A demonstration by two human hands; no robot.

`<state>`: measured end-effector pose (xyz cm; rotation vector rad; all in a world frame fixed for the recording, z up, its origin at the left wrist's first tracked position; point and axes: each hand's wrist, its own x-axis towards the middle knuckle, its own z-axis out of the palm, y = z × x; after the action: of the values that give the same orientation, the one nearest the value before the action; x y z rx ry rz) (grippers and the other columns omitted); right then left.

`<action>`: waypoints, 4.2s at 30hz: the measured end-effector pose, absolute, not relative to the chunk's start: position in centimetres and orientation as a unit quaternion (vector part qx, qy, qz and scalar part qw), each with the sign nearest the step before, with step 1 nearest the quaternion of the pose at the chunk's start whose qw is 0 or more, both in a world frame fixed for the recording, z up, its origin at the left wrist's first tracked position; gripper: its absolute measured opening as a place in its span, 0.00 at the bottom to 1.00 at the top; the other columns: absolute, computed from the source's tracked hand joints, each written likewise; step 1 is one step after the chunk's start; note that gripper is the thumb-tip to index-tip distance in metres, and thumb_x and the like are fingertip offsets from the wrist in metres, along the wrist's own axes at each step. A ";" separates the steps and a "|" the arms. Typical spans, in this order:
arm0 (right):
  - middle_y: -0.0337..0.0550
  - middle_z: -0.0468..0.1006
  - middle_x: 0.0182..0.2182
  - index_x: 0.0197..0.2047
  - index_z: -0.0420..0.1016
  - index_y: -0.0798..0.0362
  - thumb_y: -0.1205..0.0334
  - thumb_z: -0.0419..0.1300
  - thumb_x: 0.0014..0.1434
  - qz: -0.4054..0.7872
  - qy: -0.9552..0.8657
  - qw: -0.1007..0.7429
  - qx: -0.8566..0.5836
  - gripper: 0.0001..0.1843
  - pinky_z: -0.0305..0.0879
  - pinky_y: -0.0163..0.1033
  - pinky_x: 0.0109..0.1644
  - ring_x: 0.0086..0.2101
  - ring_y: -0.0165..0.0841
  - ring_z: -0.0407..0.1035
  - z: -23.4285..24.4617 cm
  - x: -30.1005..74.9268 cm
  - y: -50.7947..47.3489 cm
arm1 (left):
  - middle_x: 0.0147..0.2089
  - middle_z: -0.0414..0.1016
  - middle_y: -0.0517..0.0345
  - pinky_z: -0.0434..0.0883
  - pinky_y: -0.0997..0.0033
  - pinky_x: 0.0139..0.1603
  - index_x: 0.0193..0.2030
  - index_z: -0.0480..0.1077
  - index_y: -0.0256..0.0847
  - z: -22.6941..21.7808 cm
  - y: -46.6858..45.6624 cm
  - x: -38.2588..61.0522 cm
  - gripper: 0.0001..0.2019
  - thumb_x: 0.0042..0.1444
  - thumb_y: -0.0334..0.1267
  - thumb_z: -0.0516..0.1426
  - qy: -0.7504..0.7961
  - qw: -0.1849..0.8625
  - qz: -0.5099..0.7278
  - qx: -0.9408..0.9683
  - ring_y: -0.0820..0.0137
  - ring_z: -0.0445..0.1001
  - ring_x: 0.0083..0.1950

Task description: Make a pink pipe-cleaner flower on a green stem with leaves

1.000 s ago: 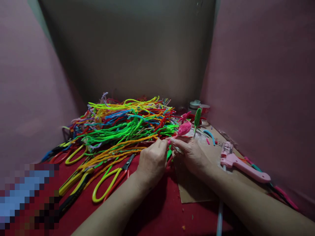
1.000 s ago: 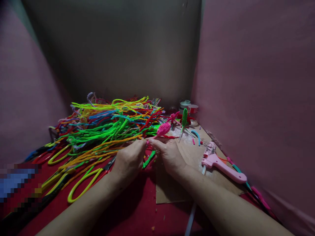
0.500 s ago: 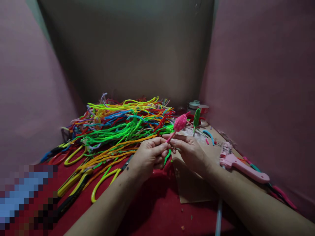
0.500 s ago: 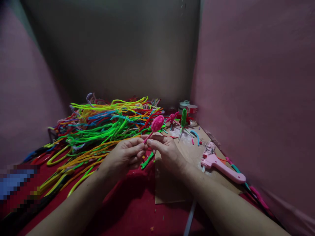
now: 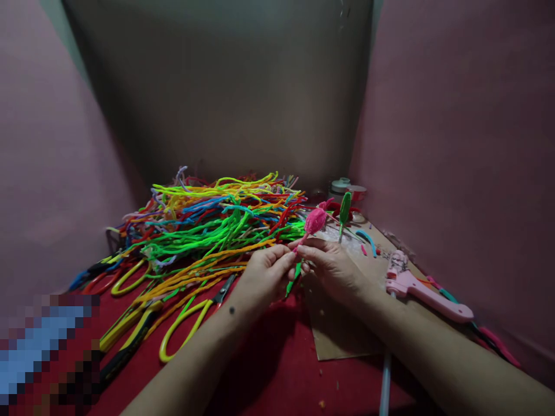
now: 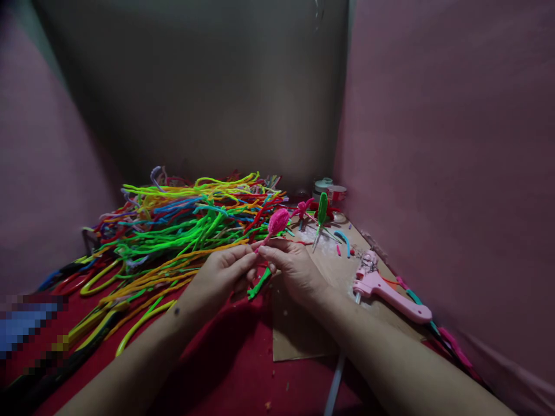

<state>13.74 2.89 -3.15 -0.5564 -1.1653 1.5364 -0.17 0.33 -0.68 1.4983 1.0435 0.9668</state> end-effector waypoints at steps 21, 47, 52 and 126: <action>0.39 0.78 0.27 0.30 0.80 0.52 0.63 0.61 0.50 0.586 -0.528 0.553 -0.268 0.06 0.63 0.37 0.36 0.30 0.30 0.69 -2.2 13.6 2.1 | 0.23 0.67 0.62 0.61 0.77 0.28 0.29 0.67 0.40 -1.9 0.3 0.1 0.09 0.58 0.35 0.50 0.460 0.147 0.449 0.752 0.75 0.65 0.25; 0.39 0.75 0.24 0.29 0.77 0.55 0.60 0.61 0.52 0.651 -0.504 0.525 -0.215 0.07 0.62 0.36 0.32 0.26 0.30 0.66 -3.2 13.7 2.4 | 0.18 0.63 0.65 0.57 0.82 0.13 0.34 0.69 0.35 -0.7 0.7 -0.2 0.12 0.54 0.45 0.55 0.355 0.627 0.406 0.562 0.82 0.55 0.13; 0.39 0.72 0.24 0.26 0.75 0.54 0.59 0.62 0.50 0.643 -0.496 0.532 -0.241 0.07 0.59 0.35 0.30 0.26 0.29 0.64 -2.5 13.9 2.2 | 0.20 0.66 0.63 0.63 0.78 0.22 0.30 0.70 0.34 -0.2 0.7 0.0 0.13 0.53 0.44 0.55 0.424 0.486 0.445 0.620 0.78 0.64 0.20; 0.32 0.58 0.15 0.18 0.67 0.55 0.59 0.61 0.49 0.618 -0.523 0.499 -0.309 0.13 0.43 0.36 0.23 0.19 0.25 0.47 -3.2 13.8 2.6 | 0.24 0.64 0.61 0.64 0.71 0.31 0.21 0.63 0.39 -0.7 0.4 -0.6 0.07 0.45 0.26 0.49 0.348 0.435 0.591 0.583 0.72 0.65 0.27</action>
<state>13.77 2.59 -3.23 -0.7480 -1.2640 1.4952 -0.58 0.40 -0.71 1.4519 0.8662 1.4720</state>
